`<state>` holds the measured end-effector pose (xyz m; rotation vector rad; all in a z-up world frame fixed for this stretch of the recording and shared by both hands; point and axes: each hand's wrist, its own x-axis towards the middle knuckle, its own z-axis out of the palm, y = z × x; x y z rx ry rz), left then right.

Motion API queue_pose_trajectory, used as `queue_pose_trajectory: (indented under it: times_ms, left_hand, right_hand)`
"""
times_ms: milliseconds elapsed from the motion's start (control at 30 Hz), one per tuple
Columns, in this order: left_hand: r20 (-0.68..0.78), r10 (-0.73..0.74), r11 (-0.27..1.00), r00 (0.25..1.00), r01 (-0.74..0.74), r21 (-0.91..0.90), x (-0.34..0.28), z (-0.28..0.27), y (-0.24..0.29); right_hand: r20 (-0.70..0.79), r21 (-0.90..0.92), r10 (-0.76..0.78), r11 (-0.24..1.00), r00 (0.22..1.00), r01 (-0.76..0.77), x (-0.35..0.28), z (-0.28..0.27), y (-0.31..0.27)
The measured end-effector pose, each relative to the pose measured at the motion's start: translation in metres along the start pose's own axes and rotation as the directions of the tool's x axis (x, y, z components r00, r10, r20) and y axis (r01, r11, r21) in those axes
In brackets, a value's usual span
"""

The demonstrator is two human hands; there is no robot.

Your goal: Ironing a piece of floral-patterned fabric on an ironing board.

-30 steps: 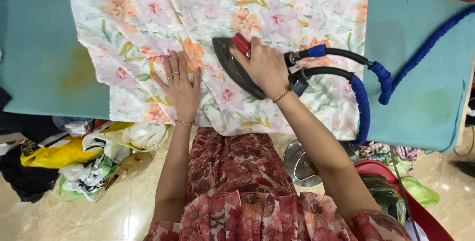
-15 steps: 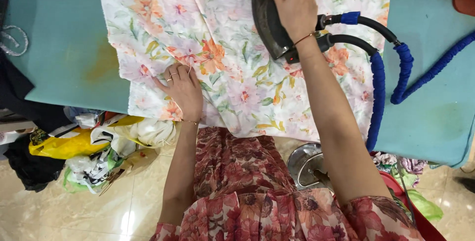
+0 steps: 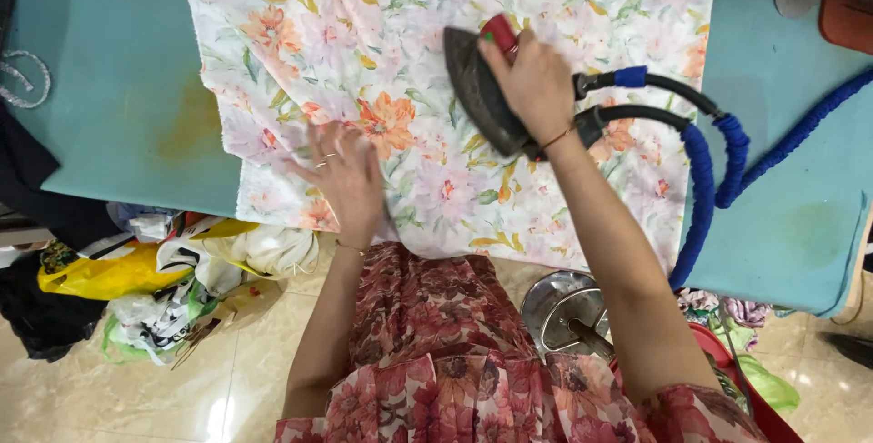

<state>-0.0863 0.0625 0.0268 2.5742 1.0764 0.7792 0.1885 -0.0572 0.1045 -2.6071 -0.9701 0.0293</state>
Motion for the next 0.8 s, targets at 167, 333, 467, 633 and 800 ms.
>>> queue_pose_trajectory:
  times_ms: [167,333,467,633,800]
  left_hand:
    - [0.107,0.122,0.992,0.987,-0.119,-0.035,-0.006,0.026,0.036]
    - [0.153,0.229,0.970,0.961,-0.211,-0.124,-0.013,0.050,0.046]
    - [0.197,0.271,0.954,0.942,-0.237,-0.183,-0.014,0.051,0.044]
    - [0.215,0.294,0.949,0.931,-0.258,-0.179,-0.010,0.045,0.044]
    - [0.181,0.294,0.946,0.938,-0.258,-0.197,-0.012,0.047,0.043]
  right_hand:
    - [0.044,0.047,-0.048,0.998,0.998,0.046,-0.007,0.010,-0.036]
    - [0.016,0.087,-0.071,0.994,0.997,0.070,0.024,0.029,-0.050]
    - [-0.090,0.048,-0.075,0.996,0.993,0.079,0.063,0.042,-0.047]
    - [-0.173,0.042,-0.074,0.996,0.982,0.083,0.116,0.059,-0.028]
    - [-0.272,-0.038,-0.040,0.999,0.961,0.031,0.156,0.070,-0.004]
